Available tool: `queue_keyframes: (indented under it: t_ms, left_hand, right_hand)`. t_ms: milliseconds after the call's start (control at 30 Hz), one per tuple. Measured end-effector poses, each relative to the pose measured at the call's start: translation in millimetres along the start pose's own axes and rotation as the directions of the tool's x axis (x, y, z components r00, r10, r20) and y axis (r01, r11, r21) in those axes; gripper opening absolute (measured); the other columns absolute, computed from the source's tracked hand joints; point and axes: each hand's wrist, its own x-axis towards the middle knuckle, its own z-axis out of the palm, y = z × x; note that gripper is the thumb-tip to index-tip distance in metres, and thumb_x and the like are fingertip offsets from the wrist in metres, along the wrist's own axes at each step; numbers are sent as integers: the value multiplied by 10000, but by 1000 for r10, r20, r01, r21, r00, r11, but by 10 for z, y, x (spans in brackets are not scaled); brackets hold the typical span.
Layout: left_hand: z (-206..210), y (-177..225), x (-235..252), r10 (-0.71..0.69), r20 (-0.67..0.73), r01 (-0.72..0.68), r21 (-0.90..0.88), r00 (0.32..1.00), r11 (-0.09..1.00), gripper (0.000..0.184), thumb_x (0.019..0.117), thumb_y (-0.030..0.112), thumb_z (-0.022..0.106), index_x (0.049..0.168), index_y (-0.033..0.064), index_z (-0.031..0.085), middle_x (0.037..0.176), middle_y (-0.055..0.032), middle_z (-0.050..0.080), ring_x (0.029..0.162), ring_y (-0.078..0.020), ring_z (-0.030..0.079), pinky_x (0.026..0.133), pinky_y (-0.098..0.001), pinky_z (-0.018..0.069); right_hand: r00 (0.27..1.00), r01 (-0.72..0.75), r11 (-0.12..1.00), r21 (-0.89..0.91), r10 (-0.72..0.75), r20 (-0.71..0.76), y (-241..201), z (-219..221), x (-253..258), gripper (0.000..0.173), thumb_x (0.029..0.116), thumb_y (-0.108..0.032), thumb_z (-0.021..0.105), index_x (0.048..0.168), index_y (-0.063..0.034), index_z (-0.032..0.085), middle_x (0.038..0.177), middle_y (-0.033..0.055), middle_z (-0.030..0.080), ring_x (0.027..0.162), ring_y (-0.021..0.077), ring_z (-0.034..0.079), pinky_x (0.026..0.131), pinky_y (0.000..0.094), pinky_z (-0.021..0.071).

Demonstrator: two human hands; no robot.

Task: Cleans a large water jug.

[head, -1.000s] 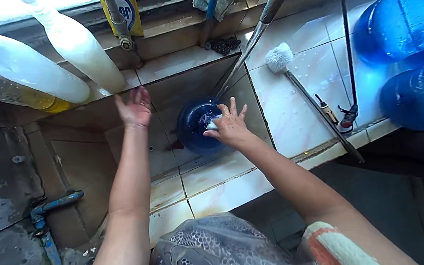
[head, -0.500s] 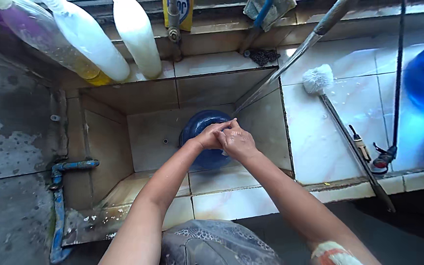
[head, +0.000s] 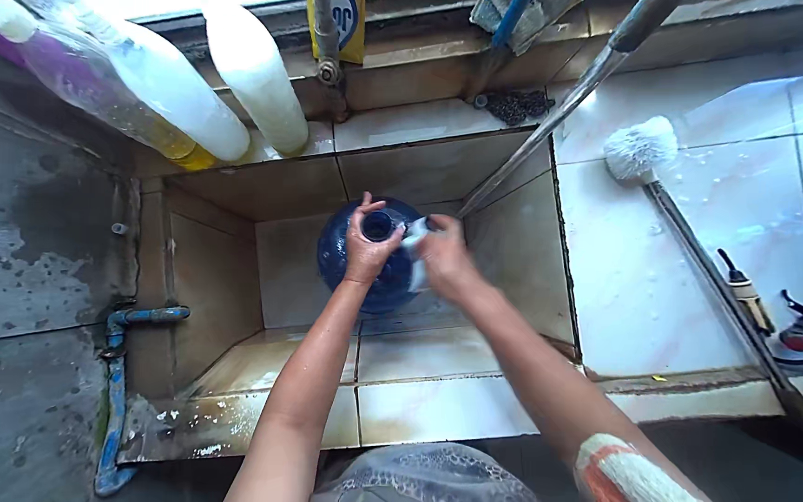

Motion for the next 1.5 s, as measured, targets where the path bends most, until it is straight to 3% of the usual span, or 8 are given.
queue_keyframes:
  t_ms: [100,333,500,767,867,967,1300,1500]
  left_hand:
    - [25,-165,33,99,-131,-100,4,986,995,540,735,72,834,1172,-114,577,1431,-292,547,1326,-293,574,1098,-369,489]
    - [-130,-167,-241,153,-68,-149,68,986,987,461,783,83,785,1195,-12,603,1479,-192,534,1287,-244,600,1073,-386,515]
    - [198,-126,-209,151,-429,-44,250,891,967,512,823,142,822,1232,-41,576,1431,-186,562,1304,-203,574,1089,-349,478]
    - [-62,171,42,98,420,-5,-217,902,976,635,766,277,854,1279,3,598,1503,-178,520,1417,-316,478,1178,-461,420]
    - [-12,-50,71,-40,-153,10,-196,987,981,730,850,159,739,1465,-51,407,1487,-172,503,1311,-220,545,1095,-373,474]
    - [105,-110,111,-111,-593,76,-83,797,994,691,840,124,822,1375,-85,438,1395,-199,554,1274,-199,568,1065,-340,493]
    - [-895,-277,-240,-84,-81,58,-279,993,959,566,783,126,819,1300,83,593,1522,-108,513,1345,-245,543,1078,-414,497]
    - [-1419,-468,-233,-390,-772,300,-267,502,916,384,969,273,713,1250,49,580,1021,-90,669,912,-202,670,824,-409,585]
  right_hand:
    - [974,213,966,-146,-221,-43,254,758,100,731,1034,-568,364,1577,-80,403,1677,119,304,1552,443,196,1135,783,196]
    - [999,-32,960,277,28,18,727,627,873,532,1117,-305,276,1485,2,507,1545,193,491,1459,306,445,1234,476,308]
    - [934,319,941,112,-292,-207,533,923,31,492,1071,-346,384,1494,-162,557,1620,140,409,1529,453,263,1193,726,183]
    - [993,19,919,393,-62,98,1169,-79,939,550,1083,-296,272,1462,4,536,1588,183,439,1505,270,375,1255,435,271]
    - [976,209,942,264,-186,-110,802,160,427,607,1059,-491,329,1433,-99,602,1592,148,440,1505,317,360,1242,564,264]
    - [903,420,906,48,-412,-124,439,501,101,515,1008,-590,418,1328,-302,700,1572,68,492,1525,439,277,1150,803,121]
    - [945,140,973,184,-187,267,195,558,1244,495,1070,-482,422,1430,-210,624,1534,81,530,1430,268,482,1176,553,374]
    - [997,46,987,155,-56,60,568,1577,342,560,1095,-380,296,1565,-111,439,1641,134,374,1532,362,309,1219,669,197]
